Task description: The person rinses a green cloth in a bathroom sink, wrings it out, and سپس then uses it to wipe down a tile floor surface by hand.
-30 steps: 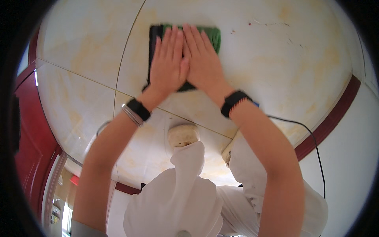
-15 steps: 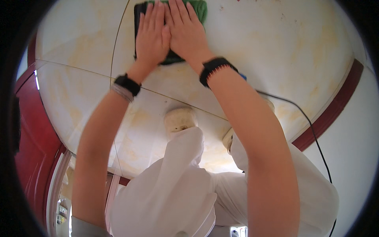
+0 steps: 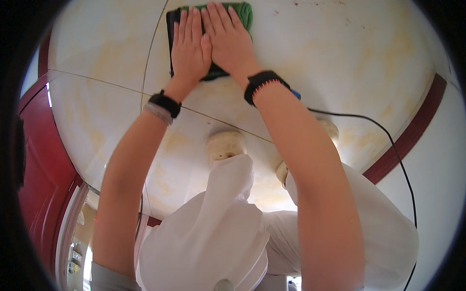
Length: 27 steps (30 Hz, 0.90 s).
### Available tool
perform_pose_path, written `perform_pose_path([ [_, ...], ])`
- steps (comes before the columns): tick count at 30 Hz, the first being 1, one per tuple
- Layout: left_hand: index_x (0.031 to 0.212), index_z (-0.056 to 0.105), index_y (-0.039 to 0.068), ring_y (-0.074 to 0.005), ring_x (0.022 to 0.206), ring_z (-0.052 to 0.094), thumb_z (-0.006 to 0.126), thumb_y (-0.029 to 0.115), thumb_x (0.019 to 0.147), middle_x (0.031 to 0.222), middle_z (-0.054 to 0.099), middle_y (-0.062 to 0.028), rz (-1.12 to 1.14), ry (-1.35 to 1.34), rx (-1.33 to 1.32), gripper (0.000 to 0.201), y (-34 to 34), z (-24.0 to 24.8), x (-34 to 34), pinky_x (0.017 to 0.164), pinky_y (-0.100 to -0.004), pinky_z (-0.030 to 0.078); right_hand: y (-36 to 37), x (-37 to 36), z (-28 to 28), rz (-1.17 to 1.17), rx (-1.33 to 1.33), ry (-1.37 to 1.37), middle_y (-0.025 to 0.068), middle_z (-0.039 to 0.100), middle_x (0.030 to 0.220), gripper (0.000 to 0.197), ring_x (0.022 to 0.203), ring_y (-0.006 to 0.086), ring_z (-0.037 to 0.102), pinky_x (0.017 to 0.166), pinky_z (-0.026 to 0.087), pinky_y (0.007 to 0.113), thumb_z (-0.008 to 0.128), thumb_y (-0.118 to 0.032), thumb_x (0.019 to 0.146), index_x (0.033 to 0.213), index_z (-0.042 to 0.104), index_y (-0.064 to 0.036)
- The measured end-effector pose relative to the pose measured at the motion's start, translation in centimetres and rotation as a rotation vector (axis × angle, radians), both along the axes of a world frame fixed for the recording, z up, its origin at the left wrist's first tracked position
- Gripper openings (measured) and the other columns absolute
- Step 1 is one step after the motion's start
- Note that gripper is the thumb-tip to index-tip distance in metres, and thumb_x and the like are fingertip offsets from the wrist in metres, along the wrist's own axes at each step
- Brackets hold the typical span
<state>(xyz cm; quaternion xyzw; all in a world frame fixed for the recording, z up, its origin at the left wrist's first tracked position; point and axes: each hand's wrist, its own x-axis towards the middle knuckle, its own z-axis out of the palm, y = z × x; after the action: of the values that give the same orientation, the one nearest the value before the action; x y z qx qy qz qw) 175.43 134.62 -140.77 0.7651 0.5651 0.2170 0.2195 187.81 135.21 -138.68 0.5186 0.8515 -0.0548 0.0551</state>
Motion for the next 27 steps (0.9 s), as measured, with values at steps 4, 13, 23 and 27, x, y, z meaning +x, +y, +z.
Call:
perform_pose_path([
  [4, 0.135, 0.031, -0.004, -0.0374, 0.131, 0.028, 0.029, 0.026, 0.094, 0.140, 0.033, -0.0203, -0.003, -0.059, -0.067, 0.052, -1.0, 0.8, 0.8, 0.108, -0.0476, 0.020, -0.7, 0.6, 0.9, -0.063, -0.093, 0.050, 0.0149, 0.033, 0.142, 0.053, 0.133, 0.0278, 0.027, 0.111, 0.018, 0.040, 0.037, -0.023, 0.088, 0.135, 0.036, 0.0003],
  [13, 0.137, 0.028, -0.005, -0.0351, 0.134, 0.025, 0.028, 0.028, 0.093, 0.143, 0.028, -0.0209, -0.053, 0.031, -0.087, 0.055, -1.2, 0.5, -0.2, 0.109, -0.0464, 0.018, -1.2, 0.0, 0.7, -0.061, -0.086, 0.134, 0.0161, 0.030, 0.143, 0.055, 0.134, 0.0286, 0.025, 0.111, 0.019, 0.040, 0.038, -0.023, 0.086, 0.135, 0.036, 0.0014],
  [23, 0.135, 0.032, -0.003, -0.0342, 0.133, 0.027, 0.031, 0.029, 0.092, 0.140, 0.032, -0.0210, -0.017, 0.065, -0.134, 0.054, -1.9, -0.6, -0.7, 0.108, -0.0460, 0.020, -1.3, -0.5, -1.5, -0.074, -0.092, 0.243, 0.0157, 0.034, 0.141, 0.053, 0.133, 0.0272, 0.028, 0.110, 0.020, 0.040, 0.038, -0.023, 0.086, 0.133, 0.038, 0.0011],
  [27, 0.137, 0.030, -0.001, -0.0318, 0.133, 0.027, 0.032, 0.027, 0.095, 0.142, 0.031, -0.0165, -0.028, 0.081, -0.020, 0.051, 0.2, -1.6, -0.5, 0.108, -0.0438, 0.022, 0.7, -0.1, -2.4, -0.063, 0.017, 0.237, 0.0143, 0.037, 0.139, 0.052, 0.131, 0.0266, 0.031, 0.110, 0.021, 0.040, 0.039, -0.022, 0.085, 0.132, 0.040, 0.0004],
])
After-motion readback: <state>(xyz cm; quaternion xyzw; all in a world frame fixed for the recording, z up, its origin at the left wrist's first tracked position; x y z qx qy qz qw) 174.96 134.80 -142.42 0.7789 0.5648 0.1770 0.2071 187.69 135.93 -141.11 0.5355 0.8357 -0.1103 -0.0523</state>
